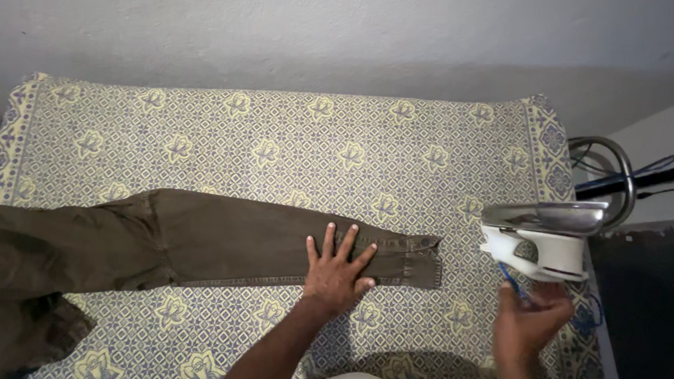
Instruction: The person irons a pair of brown trousers on a patterned ironing board. They smooth the fabric with their hands and use a white electric iron to press the garment, focusing on the leg sections and seams.
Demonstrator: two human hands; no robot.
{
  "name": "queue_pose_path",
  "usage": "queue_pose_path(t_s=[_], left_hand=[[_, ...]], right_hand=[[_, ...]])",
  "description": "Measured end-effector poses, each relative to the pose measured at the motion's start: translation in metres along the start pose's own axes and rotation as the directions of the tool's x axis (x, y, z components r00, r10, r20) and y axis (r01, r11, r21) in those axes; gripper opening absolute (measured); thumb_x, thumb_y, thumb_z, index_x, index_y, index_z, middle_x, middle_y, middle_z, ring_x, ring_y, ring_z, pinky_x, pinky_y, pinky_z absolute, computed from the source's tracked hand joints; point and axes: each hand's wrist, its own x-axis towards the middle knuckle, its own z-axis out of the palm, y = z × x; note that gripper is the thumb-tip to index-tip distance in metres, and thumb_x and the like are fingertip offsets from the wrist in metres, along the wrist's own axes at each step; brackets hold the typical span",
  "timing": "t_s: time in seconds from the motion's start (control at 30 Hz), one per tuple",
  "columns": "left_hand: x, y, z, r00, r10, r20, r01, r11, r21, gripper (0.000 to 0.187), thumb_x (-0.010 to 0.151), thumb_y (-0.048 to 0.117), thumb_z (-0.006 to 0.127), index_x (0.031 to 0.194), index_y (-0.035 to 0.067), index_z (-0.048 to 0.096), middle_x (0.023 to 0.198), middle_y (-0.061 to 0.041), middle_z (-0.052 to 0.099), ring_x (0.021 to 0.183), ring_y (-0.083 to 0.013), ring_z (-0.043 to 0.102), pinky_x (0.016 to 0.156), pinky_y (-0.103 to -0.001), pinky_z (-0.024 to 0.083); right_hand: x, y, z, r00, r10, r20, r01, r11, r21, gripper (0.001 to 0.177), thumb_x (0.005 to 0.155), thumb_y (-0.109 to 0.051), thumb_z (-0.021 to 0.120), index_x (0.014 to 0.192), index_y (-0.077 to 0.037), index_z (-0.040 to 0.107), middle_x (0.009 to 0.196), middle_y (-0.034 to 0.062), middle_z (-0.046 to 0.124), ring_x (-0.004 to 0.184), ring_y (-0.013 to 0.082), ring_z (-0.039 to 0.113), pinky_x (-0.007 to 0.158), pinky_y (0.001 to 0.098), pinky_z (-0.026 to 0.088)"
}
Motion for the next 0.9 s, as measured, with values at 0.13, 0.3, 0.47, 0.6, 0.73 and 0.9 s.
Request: queue_pose_path(t_s=[0.13,0.3,0.47,0.6,0.73,0.9], left_hand=[[-0.004,-0.006,0.006,0.998,0.036,-0.053,-0.035,0.999,0.028,0.069,0.096,0.058,0.05,0.158,0.033,0.032,0.169,-0.009,0.011,0.154,-0.044,0.002,0.116,-0.075,0.004],[-0.006,-0.022,0.019,0.99,0.054,-0.133,-0.055,0.998,-0.004,0.07,0.097,0.055,0.049,0.157,0.022,0.033,0.168,-0.007,0.017,0.154,-0.0372,0.007,0.118,-0.07,0.005],[-0.016,-0.038,0.029,0.98,0.055,-0.19,-0.058,0.998,-0.008,0.069,0.098,0.053,0.049,0.156,0.017,0.036,0.167,-0.007,0.021,0.154,-0.0356,0.011,0.118,-0.068,0.007],[-0.017,-0.041,0.03,0.978,0.061,-0.2,-0.069,0.997,-0.032,0.068,0.097,0.05,0.051,0.154,0.015,0.038,0.166,-0.008,0.023,0.154,-0.0352,0.013,0.12,-0.065,0.008],[-0.016,-0.045,0.029,0.974,0.042,-0.223,-0.07,0.991,-0.119,0.062,0.098,0.044,0.053,0.149,0.009,0.043,0.166,-0.01,0.026,0.155,-0.0317,0.016,0.123,-0.058,0.01],[-0.027,-0.059,0.022,0.973,0.02,-0.228,-0.051,0.99,-0.13,0.052,0.101,0.035,0.051,0.145,0.007,0.046,0.164,-0.01,0.031,0.154,-0.0304,0.019,0.123,-0.056,0.012]], right_hand=[[0.044,0.001,-0.016,0.952,-0.011,0.307,-0.025,0.993,0.113,0.063,0.083,-0.001,0.073,0.142,-0.002,0.048,0.139,0.0125,0.057,0.126,0.0181,0.057,0.101,0.0338,0.05],[0.079,-0.009,-0.011,0.922,-0.05,0.384,0.104,0.987,-0.121,0.018,0.093,-0.016,0.071,0.107,-0.004,0.074,0.099,0.0084,0.074,0.093,0.0184,0.069,0.085,0.0337,0.053],[0.1,-0.071,-0.006,0.832,0.346,0.433,-0.223,0.924,-0.311,0.023,0.095,-0.024,0.069,0.1,-0.001,0.067,0.077,0.0127,0.068,0.069,0.0228,0.064,0.064,0.0429,0.05],[0.074,-0.104,0.006,0.708,0.369,0.602,0.073,0.81,-0.582,0.039,0.096,-0.039,0.072,0.096,0.0,0.075,0.073,0.0171,0.069,0.063,0.0261,0.07,0.064,0.042,0.053],[0.033,-0.117,0.04,0.552,0.43,0.715,-0.047,0.872,-0.488,0.036,0.084,-0.034,0.073,0.111,-0.009,0.075,0.087,0.0087,0.078,0.071,0.0223,0.075,0.065,0.039,0.058],[-0.008,-0.125,0.081,0.512,0.278,0.813,0.112,0.917,-0.384,0.038,0.086,-0.041,0.075,0.099,-0.004,0.075,0.08,0.0161,0.078,0.071,0.0291,0.076,0.068,0.043,0.056]])
